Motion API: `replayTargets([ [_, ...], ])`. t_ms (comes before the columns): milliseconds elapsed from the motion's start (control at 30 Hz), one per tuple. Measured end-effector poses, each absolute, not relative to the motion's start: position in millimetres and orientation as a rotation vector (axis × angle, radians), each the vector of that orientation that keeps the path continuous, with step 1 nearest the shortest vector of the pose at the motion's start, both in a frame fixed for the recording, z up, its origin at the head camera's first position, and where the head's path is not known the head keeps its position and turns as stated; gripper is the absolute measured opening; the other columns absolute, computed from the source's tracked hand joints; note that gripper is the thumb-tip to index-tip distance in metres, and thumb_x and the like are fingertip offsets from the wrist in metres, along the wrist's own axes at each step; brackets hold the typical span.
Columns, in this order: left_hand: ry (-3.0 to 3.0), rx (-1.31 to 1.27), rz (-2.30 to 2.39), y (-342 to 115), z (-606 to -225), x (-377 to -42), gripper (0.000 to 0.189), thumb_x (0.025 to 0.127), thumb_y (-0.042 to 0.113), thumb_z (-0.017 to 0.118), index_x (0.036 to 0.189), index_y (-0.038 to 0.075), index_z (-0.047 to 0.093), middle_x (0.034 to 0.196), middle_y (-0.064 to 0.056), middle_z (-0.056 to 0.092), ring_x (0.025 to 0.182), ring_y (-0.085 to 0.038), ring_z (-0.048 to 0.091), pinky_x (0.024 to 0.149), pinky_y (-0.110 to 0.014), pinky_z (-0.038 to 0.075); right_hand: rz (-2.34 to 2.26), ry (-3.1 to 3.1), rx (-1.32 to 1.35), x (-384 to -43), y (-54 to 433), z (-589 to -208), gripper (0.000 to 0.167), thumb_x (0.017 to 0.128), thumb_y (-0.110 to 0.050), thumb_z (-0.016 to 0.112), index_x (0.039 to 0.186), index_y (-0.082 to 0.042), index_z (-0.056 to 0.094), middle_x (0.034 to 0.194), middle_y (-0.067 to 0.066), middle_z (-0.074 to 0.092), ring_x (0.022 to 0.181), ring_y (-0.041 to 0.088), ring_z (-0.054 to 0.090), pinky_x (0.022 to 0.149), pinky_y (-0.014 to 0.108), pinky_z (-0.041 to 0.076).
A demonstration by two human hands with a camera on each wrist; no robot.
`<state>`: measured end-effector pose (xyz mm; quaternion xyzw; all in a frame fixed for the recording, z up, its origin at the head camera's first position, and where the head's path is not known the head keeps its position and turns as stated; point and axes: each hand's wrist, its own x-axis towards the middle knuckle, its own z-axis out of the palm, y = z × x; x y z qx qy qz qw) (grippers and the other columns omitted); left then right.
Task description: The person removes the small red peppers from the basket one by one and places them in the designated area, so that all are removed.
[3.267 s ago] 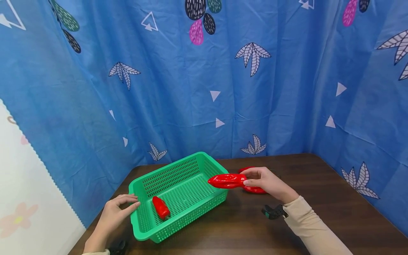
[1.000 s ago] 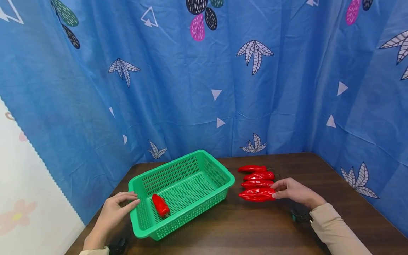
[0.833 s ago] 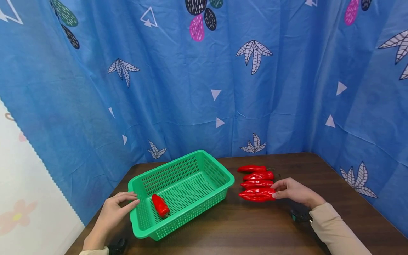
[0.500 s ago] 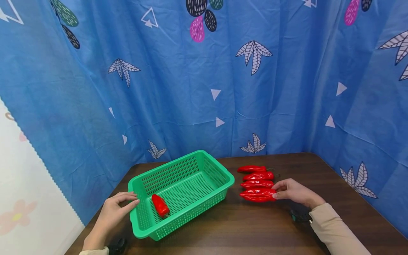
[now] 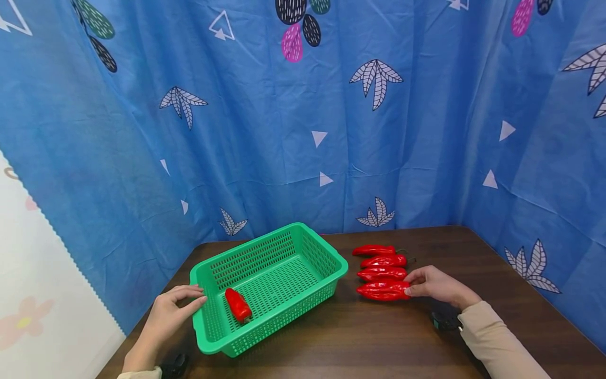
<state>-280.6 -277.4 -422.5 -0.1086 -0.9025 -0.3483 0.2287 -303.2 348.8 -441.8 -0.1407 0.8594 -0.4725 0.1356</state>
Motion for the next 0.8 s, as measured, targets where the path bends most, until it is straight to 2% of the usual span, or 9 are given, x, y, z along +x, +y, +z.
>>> replayTargets([
  [233, -2.493, -0.29, -0.961, -277.5, -422.0, -280.6, 0.009, 0.082, 0.021, 0.084, 0.09, 0.019, 0.081, 0.104, 0.001, 0.076, 0.108, -0.024, 0.069, 0.087, -0.03, 0.057, -1.338, 2.506, -0.383, -302.5, 347.5, -441.9, 0.043, 0.094, -0.017, 0.069, 0.119, 0.017, 0.061, 0.102, 0.011, 0.07, 0.089, 0.019, 0.064, 0.077, 0.029, 0.057],
  [467, -2.509, -0.28, -0.965, -276.9, -419.4, -280.8, 0.011, 0.084, 0.024, 0.083, 0.092, 0.017, 0.081, 0.105, 0.001, 0.076, 0.109, -0.025, 0.069, 0.089, -0.034, 0.057, -1.353, 2.501, -0.368, -303.0, 347.0, -442.2, 0.044, 0.094, -0.017, 0.069, 0.119, 0.018, 0.06, 0.101, 0.011, 0.07, 0.089, 0.02, 0.066, 0.078, 0.027, 0.058],
  [667, -2.505, -0.28, -0.973, -276.9, -418.8, -279.9, 0.008, 0.083, 0.022, 0.083, 0.09, 0.019, 0.081, 0.105, -0.001, 0.076, 0.109, -0.025, 0.068, 0.089, -0.032, 0.057, -1.359, 2.498, -0.343, -304.0, 348.1, -443.7, 0.045, 0.095, -0.017, 0.069, 0.121, 0.019, 0.058, 0.102, 0.011, 0.07, 0.09, 0.02, 0.066, 0.079, 0.029, 0.059],
  [800, -2.506, -0.282, -0.976, -277.4, -419.5, -280.4, 0.01, 0.084, 0.022, 0.082, 0.091, 0.016, 0.081, 0.105, -0.002, 0.076, 0.109, -0.024, 0.068, 0.089, -0.03, 0.057, -1.36, 2.503, -0.336, -304.2, 348.4, -443.9, 0.047, 0.095, -0.017, 0.068, 0.121, 0.02, 0.057, 0.103, 0.011, 0.07, 0.09, 0.02, 0.066, 0.08, 0.029, 0.059],
])
